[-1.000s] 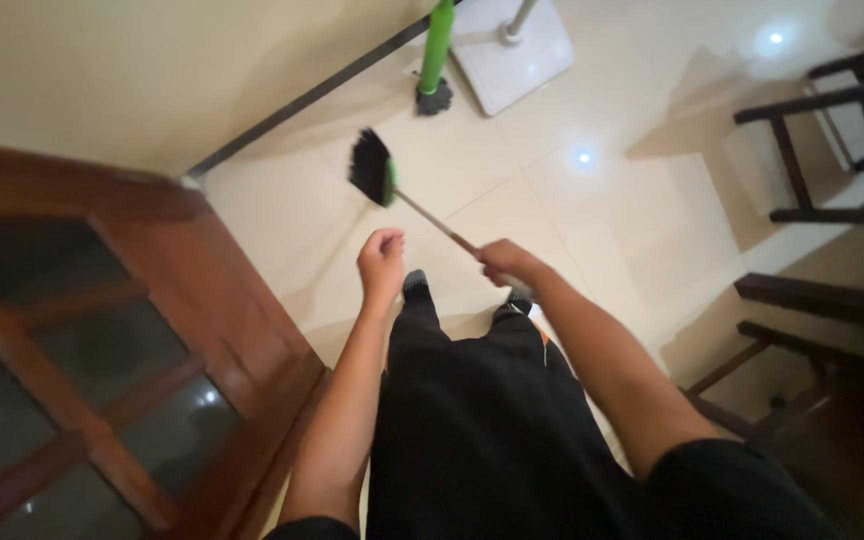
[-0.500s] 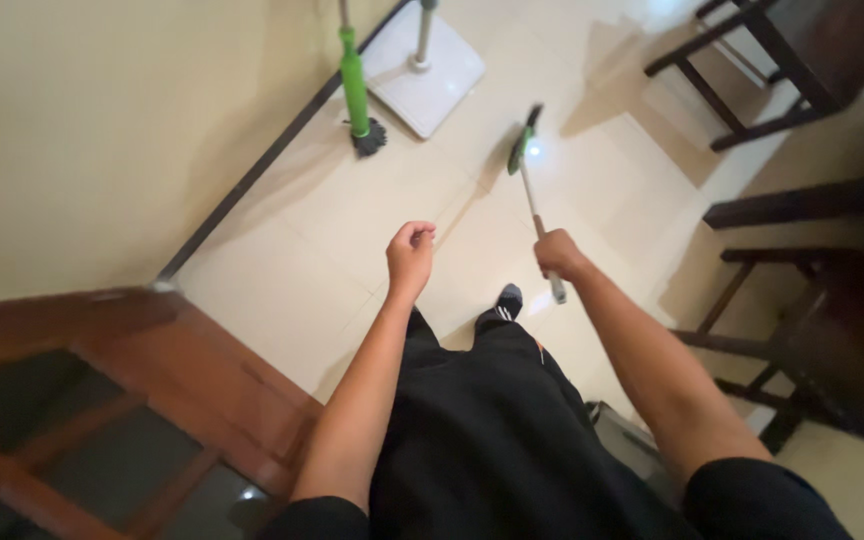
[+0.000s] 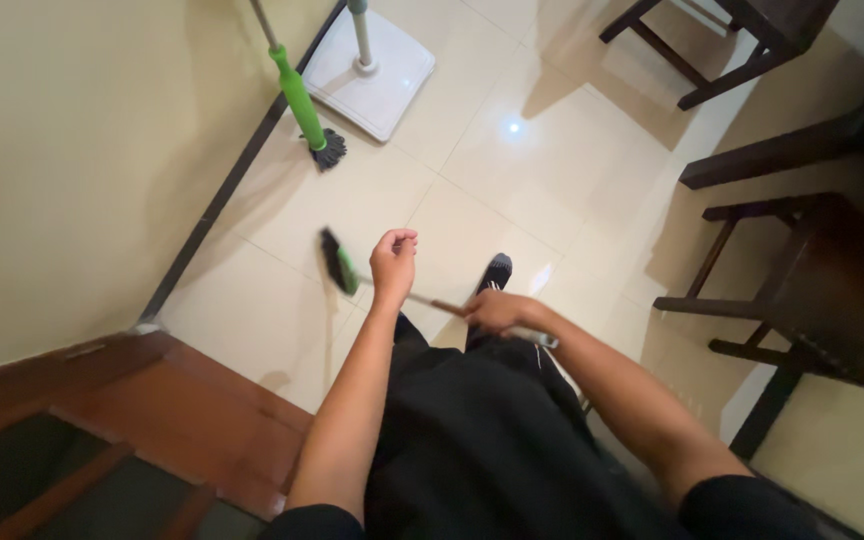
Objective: The person sweeps the floor using a broom, moving a chair, a plastic stool, and a stand fan to clear the area.
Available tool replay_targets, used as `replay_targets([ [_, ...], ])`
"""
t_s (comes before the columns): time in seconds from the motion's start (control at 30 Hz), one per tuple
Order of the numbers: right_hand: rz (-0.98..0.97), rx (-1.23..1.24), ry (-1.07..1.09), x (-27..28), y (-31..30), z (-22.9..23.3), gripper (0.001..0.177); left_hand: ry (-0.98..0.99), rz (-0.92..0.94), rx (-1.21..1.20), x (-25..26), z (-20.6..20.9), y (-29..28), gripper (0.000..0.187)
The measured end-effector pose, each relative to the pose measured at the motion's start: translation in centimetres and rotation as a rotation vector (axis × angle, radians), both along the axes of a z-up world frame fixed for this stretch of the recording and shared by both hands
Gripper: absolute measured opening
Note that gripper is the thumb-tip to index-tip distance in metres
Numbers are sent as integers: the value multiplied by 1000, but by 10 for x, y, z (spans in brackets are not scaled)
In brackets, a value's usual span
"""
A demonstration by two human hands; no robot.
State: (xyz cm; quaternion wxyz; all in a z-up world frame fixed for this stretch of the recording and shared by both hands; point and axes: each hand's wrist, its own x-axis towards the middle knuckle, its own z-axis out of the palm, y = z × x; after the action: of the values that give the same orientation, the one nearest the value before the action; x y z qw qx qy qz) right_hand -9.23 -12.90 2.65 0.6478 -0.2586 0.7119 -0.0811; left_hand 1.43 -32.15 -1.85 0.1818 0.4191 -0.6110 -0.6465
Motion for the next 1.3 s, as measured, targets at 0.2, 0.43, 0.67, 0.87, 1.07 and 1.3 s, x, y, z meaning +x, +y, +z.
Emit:
replay_targets([
  [0.2, 153, -44, -71, -37, 15, -89, 29, -43, 22, -6, -36, 5, 14, 16],
  [0.43, 687, -178, 222, -222, 36, -105, 22, -7, 53, 26, -111, -2, 43, 15],
  [0.67, 287, 119, 529, -346, 47, -63, 29, 0, 44, 45, -183, 8, 72, 16],
  [0.87, -212, 86, 521, -352, 54, 12, 36, -10, 48, 20, -211, 7, 80, 17],
  [1.07, -129, -9, 278, -352, 81, 40, 42, -27, 23, 74, -238, 9, 81, 15],
  [1.3, -59, -28, -30, -258, 83, -3, 39, 5, -39, 70, -259, 1, 74, 17],
])
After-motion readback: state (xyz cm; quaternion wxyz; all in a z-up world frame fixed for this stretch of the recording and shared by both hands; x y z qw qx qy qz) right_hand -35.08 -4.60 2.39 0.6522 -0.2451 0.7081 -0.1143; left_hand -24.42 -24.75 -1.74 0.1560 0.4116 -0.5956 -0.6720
